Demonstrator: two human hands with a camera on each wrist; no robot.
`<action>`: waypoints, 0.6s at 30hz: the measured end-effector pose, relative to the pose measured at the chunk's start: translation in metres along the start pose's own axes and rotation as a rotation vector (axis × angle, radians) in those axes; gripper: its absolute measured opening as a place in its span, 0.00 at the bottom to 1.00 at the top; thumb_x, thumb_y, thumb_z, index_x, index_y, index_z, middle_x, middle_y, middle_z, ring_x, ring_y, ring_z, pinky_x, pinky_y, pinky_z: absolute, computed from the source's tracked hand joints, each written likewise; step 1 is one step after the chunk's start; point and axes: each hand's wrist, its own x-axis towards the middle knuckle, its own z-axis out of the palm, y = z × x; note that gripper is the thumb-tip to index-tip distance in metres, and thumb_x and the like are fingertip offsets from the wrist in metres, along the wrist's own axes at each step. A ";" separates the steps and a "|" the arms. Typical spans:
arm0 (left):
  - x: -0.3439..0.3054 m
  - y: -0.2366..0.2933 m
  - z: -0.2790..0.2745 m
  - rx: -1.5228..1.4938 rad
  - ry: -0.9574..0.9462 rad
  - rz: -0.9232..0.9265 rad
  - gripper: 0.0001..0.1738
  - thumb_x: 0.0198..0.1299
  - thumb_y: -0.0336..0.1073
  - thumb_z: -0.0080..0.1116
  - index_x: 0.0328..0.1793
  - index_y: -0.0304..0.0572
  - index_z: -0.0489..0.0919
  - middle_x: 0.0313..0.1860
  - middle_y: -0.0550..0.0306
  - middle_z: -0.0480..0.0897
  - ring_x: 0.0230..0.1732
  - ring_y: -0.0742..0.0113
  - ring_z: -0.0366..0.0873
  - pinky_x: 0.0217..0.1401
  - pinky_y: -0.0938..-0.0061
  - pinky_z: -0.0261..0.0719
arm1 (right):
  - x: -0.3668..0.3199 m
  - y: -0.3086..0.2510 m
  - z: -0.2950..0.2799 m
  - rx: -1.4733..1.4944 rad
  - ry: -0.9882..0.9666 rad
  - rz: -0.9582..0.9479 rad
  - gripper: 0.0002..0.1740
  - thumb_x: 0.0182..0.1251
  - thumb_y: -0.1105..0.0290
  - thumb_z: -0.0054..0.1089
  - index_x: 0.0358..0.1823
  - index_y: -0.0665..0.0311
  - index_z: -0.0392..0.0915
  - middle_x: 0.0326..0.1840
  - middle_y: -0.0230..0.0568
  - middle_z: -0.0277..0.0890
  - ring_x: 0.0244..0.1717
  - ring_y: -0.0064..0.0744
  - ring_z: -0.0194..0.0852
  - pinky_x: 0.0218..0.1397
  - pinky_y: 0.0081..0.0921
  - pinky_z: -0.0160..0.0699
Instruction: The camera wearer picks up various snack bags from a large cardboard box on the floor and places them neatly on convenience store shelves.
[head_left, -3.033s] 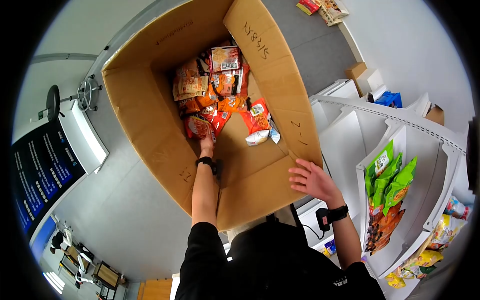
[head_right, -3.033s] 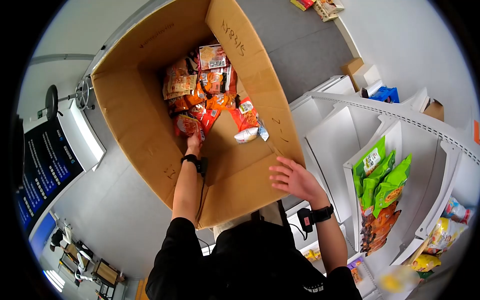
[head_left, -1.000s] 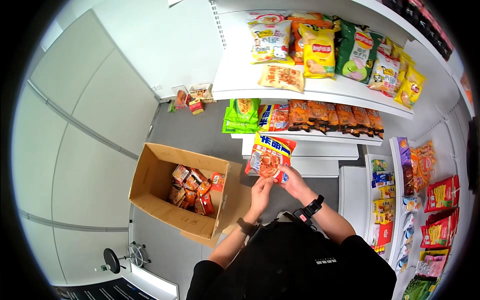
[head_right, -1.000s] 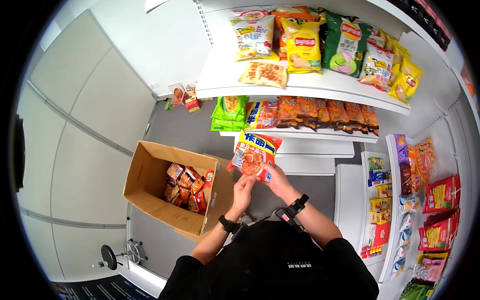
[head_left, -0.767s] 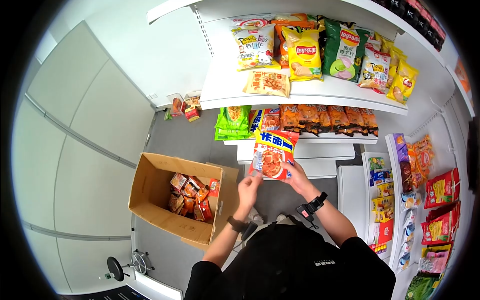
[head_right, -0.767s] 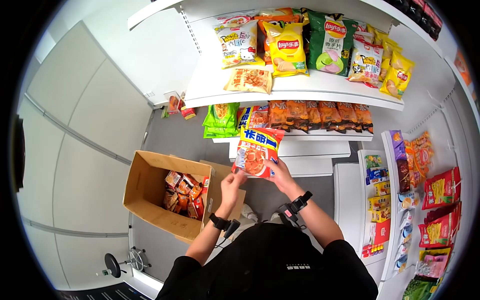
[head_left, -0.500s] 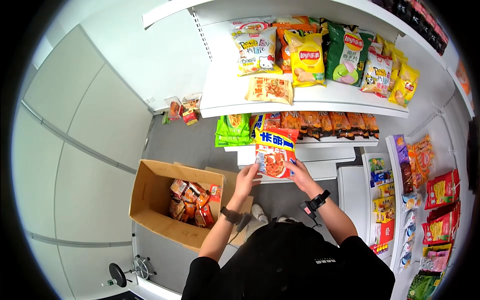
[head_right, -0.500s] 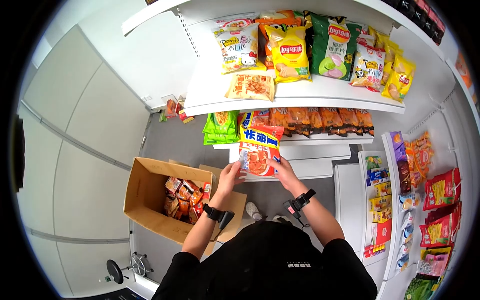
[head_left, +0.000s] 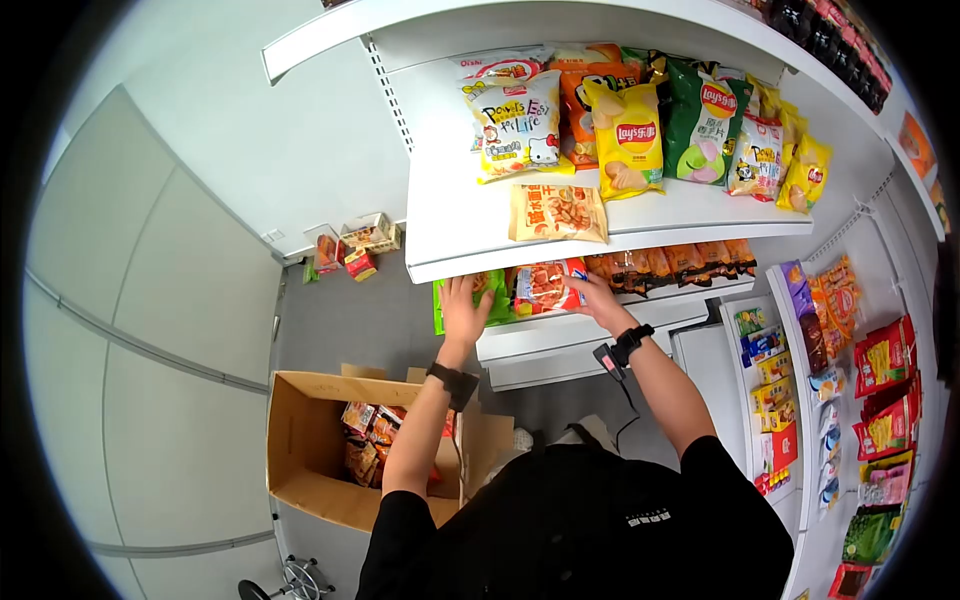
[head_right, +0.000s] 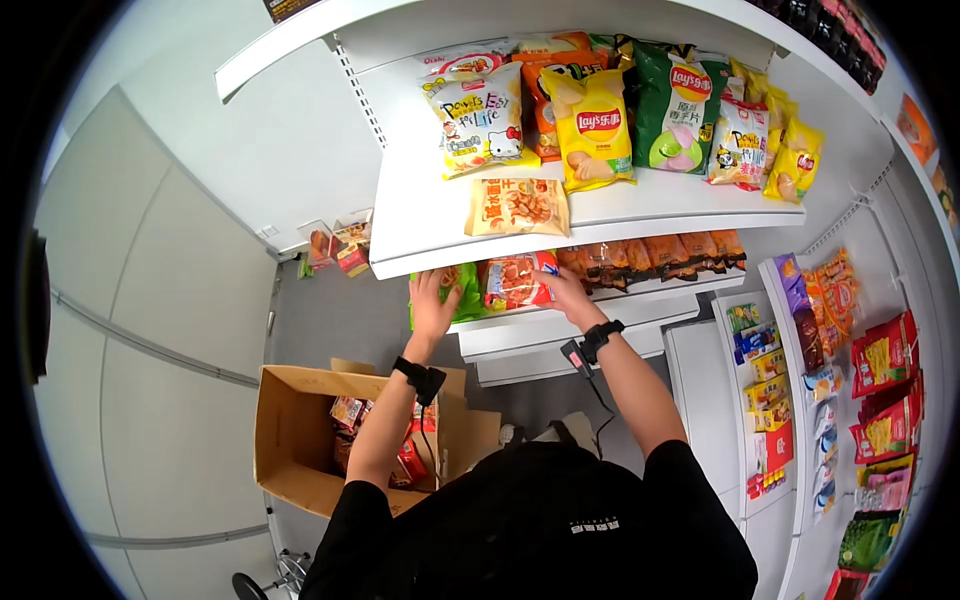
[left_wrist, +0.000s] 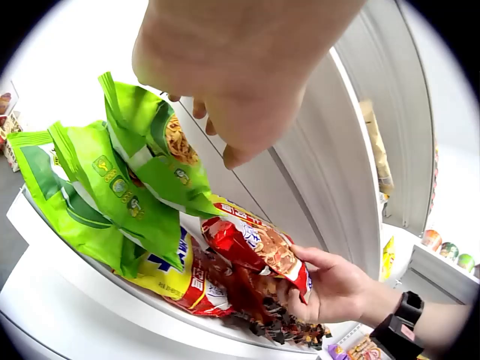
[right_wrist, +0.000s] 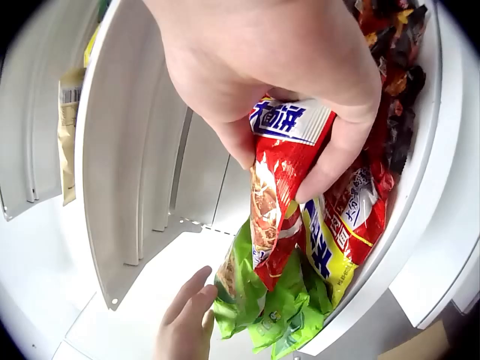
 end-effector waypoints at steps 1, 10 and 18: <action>0.002 -0.005 0.003 0.025 -0.025 -0.005 0.27 0.52 0.38 0.60 0.60 0.43 0.71 0.59 0.48 0.72 0.64 0.46 0.61 0.68 0.50 0.55 | 0.004 -0.003 0.002 -0.021 0.008 0.012 0.23 0.63 0.59 0.60 0.56 0.60 0.71 0.54 0.34 0.74 0.53 0.28 0.74 0.53 0.37 0.78; 0.004 -0.014 0.006 0.047 -0.084 -0.022 0.24 0.53 0.38 0.60 0.58 0.43 0.73 0.55 0.54 0.75 0.63 0.48 0.62 0.69 0.42 0.47 | 0.034 -0.009 0.002 -0.157 -0.075 0.163 0.26 0.61 0.58 0.61 0.60 0.58 0.70 0.59 0.35 0.70 0.57 0.28 0.71 0.48 0.35 0.83; 0.005 -0.008 0.015 0.120 -0.015 0.020 0.19 0.52 0.38 0.60 0.51 0.41 0.77 0.49 0.54 0.77 0.62 0.47 0.63 0.72 0.44 0.42 | 0.042 0.000 0.005 -0.461 0.096 0.217 0.36 0.58 0.47 0.61 0.62 0.58 0.64 0.58 0.42 0.71 0.26 0.37 0.81 0.30 0.28 0.85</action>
